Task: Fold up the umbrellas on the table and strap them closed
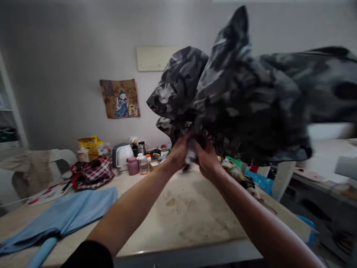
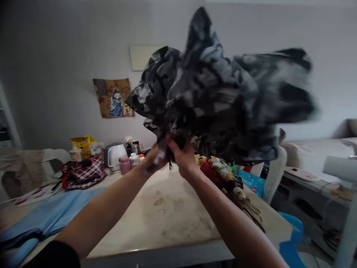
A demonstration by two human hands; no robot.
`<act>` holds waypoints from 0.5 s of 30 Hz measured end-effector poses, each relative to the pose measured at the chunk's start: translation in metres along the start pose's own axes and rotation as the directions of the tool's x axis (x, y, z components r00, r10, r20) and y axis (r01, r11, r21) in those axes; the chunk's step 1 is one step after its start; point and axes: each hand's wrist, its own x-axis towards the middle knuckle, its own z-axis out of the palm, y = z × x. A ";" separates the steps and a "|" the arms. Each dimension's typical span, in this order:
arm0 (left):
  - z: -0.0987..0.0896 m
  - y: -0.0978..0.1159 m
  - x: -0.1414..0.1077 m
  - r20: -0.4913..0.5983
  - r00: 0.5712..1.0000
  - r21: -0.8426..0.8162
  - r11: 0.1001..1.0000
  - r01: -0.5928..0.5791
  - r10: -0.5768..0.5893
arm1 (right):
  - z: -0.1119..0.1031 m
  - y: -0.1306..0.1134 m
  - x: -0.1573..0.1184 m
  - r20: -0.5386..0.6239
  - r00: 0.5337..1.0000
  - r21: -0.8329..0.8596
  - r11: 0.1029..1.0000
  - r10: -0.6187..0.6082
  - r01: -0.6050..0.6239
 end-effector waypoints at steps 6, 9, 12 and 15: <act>0.006 0.009 0.022 0.342 0.876 -0.016 0.931 0.366 -0.338 | -0.005 -0.012 -0.007 0.078 0.994 0.050 0.995 0.082 -0.086; 0.011 0.005 0.026 0.324 0.901 -0.144 0.926 0.349 -0.289 | -0.010 -0.014 -0.003 0.177 0.973 0.082 0.983 0.149 -0.165; 0.017 0.006 0.034 0.165 0.954 -0.214 0.935 0.284 -0.251 | -0.011 -0.015 0.002 0.146 0.962 0.049 0.970 0.230 -0.239; 0.019 0.008 0.037 0.067 0.978 -0.207 0.956 0.209 -0.199 | -0.012 -0.014 0.003 0.131 0.961 0.000 0.970 0.242 -0.244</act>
